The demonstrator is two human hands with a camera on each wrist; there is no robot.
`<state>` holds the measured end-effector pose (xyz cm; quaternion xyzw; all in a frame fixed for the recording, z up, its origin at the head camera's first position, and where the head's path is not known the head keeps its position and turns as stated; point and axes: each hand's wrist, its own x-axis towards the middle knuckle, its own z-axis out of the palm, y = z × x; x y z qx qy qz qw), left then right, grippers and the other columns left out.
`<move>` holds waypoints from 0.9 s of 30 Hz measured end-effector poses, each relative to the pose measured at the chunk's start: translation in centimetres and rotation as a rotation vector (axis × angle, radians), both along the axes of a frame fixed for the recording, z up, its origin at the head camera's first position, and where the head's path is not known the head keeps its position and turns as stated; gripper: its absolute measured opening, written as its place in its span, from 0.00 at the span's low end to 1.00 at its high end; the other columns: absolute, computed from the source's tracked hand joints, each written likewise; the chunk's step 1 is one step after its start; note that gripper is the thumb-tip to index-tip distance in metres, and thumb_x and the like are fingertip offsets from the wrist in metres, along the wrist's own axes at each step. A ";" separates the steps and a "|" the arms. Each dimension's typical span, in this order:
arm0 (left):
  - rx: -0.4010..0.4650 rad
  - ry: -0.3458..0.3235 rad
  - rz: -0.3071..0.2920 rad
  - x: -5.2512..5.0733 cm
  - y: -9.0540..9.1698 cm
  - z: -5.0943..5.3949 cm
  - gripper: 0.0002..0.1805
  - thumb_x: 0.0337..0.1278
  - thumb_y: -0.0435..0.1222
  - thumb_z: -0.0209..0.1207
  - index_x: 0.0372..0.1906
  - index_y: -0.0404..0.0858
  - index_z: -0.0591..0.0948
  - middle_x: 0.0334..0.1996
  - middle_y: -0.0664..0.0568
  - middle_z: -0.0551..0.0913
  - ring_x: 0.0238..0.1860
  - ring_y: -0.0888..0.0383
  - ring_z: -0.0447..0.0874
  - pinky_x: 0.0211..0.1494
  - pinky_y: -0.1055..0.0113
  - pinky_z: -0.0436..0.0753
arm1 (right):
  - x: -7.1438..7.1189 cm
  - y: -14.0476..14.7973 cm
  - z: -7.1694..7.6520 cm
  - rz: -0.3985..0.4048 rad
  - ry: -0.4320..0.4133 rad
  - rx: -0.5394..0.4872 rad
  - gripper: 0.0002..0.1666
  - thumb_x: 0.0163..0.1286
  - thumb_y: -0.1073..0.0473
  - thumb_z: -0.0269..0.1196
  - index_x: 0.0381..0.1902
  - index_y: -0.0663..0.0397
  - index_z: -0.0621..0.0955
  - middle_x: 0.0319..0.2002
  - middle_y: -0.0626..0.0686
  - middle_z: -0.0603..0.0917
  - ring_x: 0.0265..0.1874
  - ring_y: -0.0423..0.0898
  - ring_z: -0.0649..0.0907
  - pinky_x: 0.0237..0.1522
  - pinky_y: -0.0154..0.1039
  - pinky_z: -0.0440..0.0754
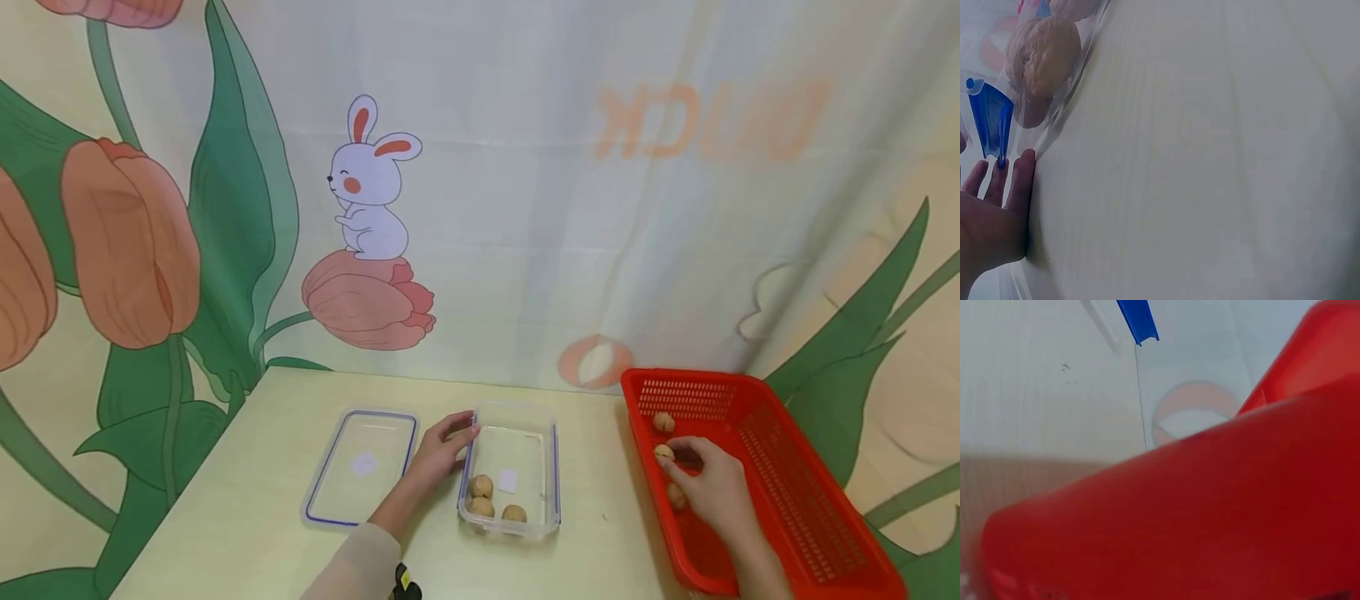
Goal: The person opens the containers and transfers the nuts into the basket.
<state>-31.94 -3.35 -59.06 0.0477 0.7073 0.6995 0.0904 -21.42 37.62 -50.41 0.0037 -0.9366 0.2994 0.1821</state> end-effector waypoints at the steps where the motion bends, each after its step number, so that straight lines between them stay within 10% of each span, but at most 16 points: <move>1: -0.002 0.001 0.001 0.0 0.0 0.0 0.31 0.76 0.49 0.63 0.75 0.39 0.74 0.72 0.37 0.74 0.69 0.39 0.76 0.60 0.46 0.86 | 0.0 -0.1 0.0 0.002 -0.007 0.000 0.18 0.68 0.53 0.77 0.50 0.57 0.88 0.46 0.56 0.91 0.46 0.55 0.89 0.49 0.48 0.86; 27: -0.015 -0.005 -0.001 -0.1 0.1 0.1 0.28 0.80 0.42 0.60 0.75 0.33 0.72 0.72 0.33 0.73 0.70 0.34 0.74 0.60 0.43 0.86 | 0.1 0.1 -0.1 0.008 -0.069 0.001 0.20 0.70 0.53 0.75 0.51 0.61 0.86 0.48 0.60 0.89 0.48 0.58 0.87 0.53 0.60 0.84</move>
